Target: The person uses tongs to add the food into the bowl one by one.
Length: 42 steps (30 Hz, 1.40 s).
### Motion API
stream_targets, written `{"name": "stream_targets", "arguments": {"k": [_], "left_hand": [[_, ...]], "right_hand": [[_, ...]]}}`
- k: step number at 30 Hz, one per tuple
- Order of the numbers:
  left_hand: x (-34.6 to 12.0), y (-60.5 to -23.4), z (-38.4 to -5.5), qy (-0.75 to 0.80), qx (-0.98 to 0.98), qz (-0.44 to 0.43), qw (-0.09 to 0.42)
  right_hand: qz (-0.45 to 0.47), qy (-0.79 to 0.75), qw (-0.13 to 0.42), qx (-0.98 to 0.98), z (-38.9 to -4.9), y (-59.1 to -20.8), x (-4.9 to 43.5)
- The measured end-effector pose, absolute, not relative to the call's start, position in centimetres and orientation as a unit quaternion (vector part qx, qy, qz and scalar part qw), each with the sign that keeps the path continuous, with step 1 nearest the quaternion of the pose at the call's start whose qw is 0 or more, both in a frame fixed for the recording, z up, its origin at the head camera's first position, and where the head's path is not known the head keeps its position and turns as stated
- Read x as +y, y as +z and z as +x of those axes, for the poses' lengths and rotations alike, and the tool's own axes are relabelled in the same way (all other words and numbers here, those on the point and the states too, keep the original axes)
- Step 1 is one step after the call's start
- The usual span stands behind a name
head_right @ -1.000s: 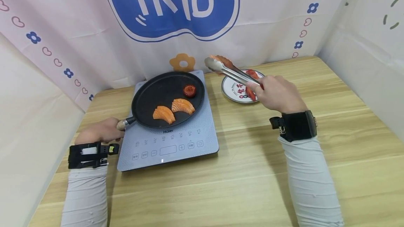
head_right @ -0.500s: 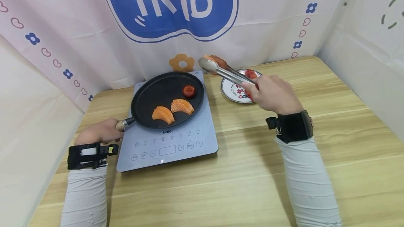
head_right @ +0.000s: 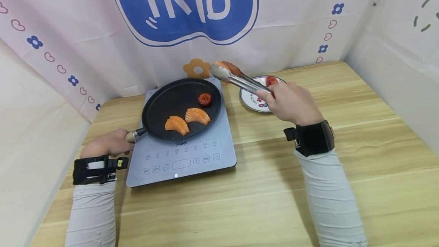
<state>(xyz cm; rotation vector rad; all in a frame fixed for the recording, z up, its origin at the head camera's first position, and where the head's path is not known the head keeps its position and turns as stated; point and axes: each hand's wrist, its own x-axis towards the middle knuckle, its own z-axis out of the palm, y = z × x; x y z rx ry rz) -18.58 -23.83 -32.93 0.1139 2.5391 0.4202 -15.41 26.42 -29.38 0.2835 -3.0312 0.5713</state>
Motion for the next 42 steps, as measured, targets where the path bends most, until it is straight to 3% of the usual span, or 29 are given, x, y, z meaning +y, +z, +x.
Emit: {"name": "stream_targets", "arguments": {"k": [42], "left_hand": [[-23.9, -33.2, -18.7, 0.157, 0.947, 0.040, 0.279]], "right_hand": [[0.136, 0.159, 0.031, -0.977, -15.9, -29.6, 22.2]]}}
